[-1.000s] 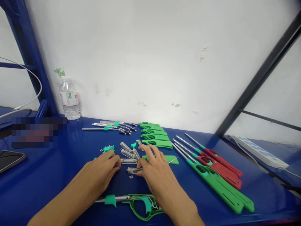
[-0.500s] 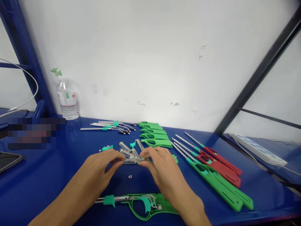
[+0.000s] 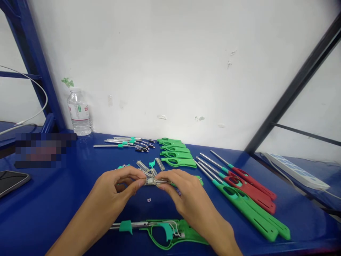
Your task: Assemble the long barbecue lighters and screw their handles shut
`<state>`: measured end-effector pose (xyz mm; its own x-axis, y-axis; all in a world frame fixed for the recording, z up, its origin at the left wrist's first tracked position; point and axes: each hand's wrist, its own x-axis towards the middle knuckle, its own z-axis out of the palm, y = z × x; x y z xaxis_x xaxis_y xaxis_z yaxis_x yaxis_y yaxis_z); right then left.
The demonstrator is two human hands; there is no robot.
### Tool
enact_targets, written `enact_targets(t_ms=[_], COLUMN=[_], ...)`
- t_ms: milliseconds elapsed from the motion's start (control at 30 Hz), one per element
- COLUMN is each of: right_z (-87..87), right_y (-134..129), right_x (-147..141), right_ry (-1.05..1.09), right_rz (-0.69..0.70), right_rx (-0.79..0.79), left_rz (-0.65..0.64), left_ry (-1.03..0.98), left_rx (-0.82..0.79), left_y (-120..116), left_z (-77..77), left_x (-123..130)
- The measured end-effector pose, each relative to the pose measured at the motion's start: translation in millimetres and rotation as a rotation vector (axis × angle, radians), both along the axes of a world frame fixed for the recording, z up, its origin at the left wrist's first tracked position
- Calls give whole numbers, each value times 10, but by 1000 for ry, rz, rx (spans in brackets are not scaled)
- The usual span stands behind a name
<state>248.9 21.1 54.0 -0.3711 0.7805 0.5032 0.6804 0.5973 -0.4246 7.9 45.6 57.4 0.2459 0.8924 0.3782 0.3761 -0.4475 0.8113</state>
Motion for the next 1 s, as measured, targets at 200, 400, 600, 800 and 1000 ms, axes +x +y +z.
enact_targets(t_ms=[200, 400, 600, 800, 1000], right_z=[-18, 37, 79, 37, 50], right_y=[17, -24, -77, -111, -124], right_x=[10, -13, -85, -110, -136], right_ry=[-13, -28, -163, -230, -323], right_rz=[-10, 1, 4, 20, -6], right_rx=[-16, -87, -92, -44, -61], left_rz=[-31, -91, -118, -72, -62], left_ry=[-46, -176, -236, -226, -168], left_rx=[-35, -184, -225, -167, -151], left_y=[-27, -6, 53, 11, -31], left_z=[33, -44, -226, -349, -280], left_x=[26, 6, -6, 62, 88])
